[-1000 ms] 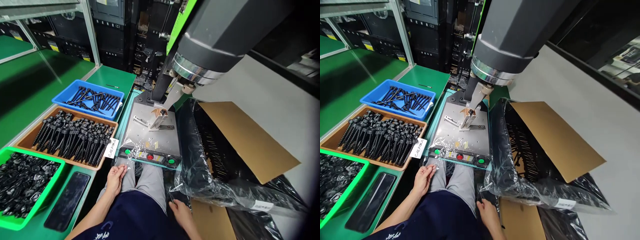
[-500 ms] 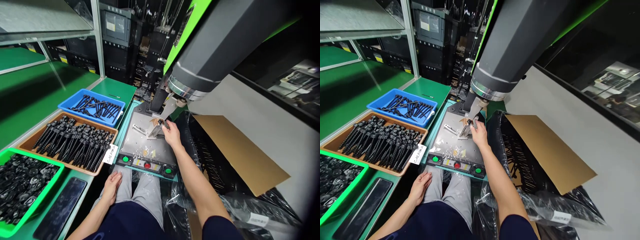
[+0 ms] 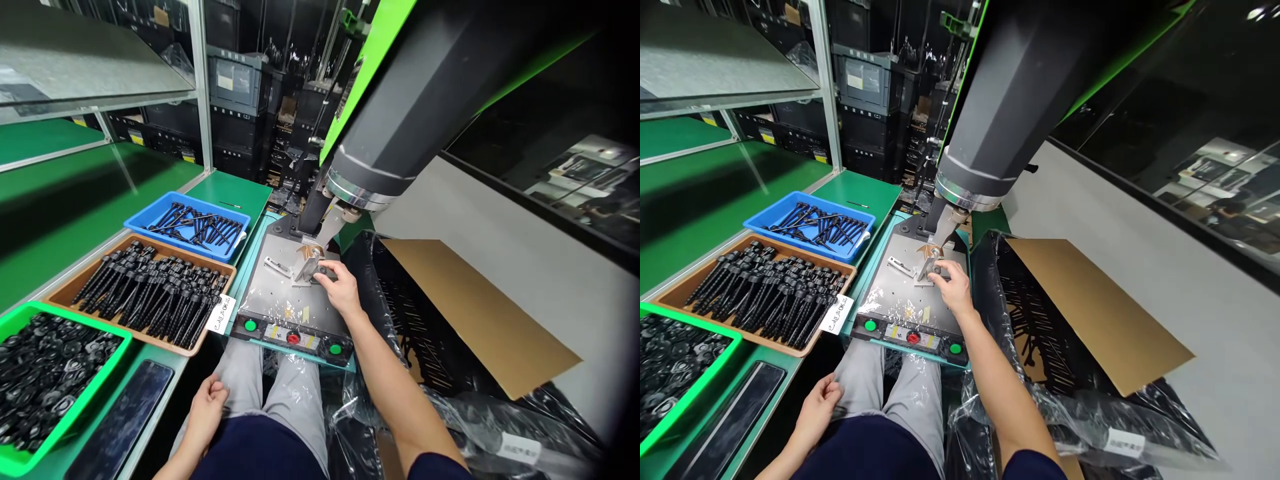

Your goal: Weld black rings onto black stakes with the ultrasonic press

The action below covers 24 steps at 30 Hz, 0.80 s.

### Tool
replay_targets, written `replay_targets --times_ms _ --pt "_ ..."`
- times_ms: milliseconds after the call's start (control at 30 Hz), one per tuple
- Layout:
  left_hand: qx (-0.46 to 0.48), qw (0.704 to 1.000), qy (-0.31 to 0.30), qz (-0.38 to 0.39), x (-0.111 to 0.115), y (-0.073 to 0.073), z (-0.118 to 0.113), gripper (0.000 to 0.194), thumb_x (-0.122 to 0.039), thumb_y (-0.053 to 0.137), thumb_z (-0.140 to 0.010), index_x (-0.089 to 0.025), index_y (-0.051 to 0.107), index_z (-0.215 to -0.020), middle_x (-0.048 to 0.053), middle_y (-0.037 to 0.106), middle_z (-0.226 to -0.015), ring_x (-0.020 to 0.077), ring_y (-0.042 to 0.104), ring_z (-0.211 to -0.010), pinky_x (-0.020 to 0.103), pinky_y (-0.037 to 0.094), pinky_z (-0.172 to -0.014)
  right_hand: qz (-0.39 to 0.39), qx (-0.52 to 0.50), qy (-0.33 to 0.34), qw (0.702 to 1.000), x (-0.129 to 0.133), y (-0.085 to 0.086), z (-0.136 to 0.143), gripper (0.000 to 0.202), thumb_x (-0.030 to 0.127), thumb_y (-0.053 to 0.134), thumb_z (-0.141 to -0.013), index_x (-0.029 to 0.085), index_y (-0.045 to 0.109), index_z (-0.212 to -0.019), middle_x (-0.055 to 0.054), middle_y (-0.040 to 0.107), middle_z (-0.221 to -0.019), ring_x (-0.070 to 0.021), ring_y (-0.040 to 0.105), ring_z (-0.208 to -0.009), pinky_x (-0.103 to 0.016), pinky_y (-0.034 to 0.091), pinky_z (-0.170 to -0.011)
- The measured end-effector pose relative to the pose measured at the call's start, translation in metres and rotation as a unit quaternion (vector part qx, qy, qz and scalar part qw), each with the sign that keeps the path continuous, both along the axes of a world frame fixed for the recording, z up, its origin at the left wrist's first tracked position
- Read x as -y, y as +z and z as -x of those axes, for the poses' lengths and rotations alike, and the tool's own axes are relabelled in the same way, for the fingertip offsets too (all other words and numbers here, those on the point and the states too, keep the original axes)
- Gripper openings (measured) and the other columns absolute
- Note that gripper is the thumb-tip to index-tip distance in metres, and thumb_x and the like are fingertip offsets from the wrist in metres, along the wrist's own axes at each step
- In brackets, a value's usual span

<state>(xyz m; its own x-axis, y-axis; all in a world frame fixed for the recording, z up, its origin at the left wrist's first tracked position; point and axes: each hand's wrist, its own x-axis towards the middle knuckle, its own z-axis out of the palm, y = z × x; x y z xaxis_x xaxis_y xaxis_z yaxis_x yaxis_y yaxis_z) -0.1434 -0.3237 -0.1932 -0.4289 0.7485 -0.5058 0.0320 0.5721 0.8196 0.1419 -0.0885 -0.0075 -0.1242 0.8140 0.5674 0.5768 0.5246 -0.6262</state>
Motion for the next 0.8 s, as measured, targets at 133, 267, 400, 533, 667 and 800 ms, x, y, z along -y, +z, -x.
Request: replay_targets --times_ms 133,267,400,533,667,800 --pt "0.037 0.973 -0.173 -0.151 -0.022 0.054 -0.022 0.035 -0.039 0.063 -0.075 -0.013 0.069 -0.098 0.008 0.07 -0.086 0.0216 0.067 -0.082 0.035 0.055 -0.08 -0.022 -0.01 0.024 0.999 0.049 0.005 0.009 0.022 0.038 0.073 -0.08 0.024 0.067 -0.096 -0.005 0.07 -0.096 -0.0235 0.064 -0.093 -0.039 0.049 -0.087" --pt "-0.039 0.902 -0.266 -0.337 -0.062 0.112 -0.052 0.028 -0.031 0.055 -0.087 -0.019 0.064 -0.111 0.009 0.065 -0.108 0.0198 0.063 -0.097 0.033 0.053 -0.079 -0.013 -0.035 0.052 0.998 0.077 0.009 0.018 0.023 0.036 0.077 -0.077 0.025 0.068 -0.095 -0.004 0.07 -0.094 -0.0235 0.065 -0.092 -0.039 0.05 -0.086" --pt "-0.109 0.842 -0.284 -0.445 -0.09 0.15 -0.07 0.037 -0.03 0.061 -0.087 -0.02 0.057 -0.122 0.013 0.059 -0.123 0.0228 0.058 -0.109 0.034 0.052 -0.082 0.075 -0.145 0.063 0.985 0.097 0.003 0.029 0.024 0.036 0.079 -0.074 0.024 0.068 -0.092 -0.004 0.071 -0.089 -0.0212 0.065 -0.084 -0.036 0.052 -0.08" --pt "-0.153 0.818 -0.328 -0.448 -0.093 0.164 -0.074 0.016 -0.031 0.061 -0.088 -0.018 0.065 -0.097 0.006 0.067 -0.089 0.0179 0.061 -0.083 0.03 0.05 -0.075 0.224 -0.318 0.105 0.915 0.115 -0.006 0.044 0.03 0.04 0.082 -0.069 0.021 0.064 -0.085 -0.002 0.069 -0.077 -0.0168 0.064 -0.065 -0.03 0.053 -0.062" --pt "-0.184 0.82 -0.348 -0.415 -0.081 0.165 -0.07 0.017 -0.029 0.059 -0.088 -0.017 0.061 -0.076 0.002 0.061 -0.073 0.0136 0.056 -0.068 0.025 0.045 -0.064 0.328 -0.407 0.112 0.845 0.125 -0.012 0.06 0.036 0.04 0.085 -0.064 0.02 0.06 -0.08 0.0 0.067 -0.07 -0.0112 0.057 -0.05 -0.023 0.047 -0.047" --pt "-0.24 0.818 -0.36 -0.379 -0.072 0.169 -0.049 0.018 -0.028 0.057 -0.088 -0.017 0.061 -0.074 0.002 0.061 -0.071 0.0135 0.056 -0.067 0.024 0.043 -0.063 0.387 -0.42 0.163 0.805 0.127 -0.015 0.071 0.039 0.042 0.086 -0.065 0.021 0.06 -0.085 -0.002 0.068 -0.08 -0.0136 0.063 -0.06 -0.026 0.053 -0.056"
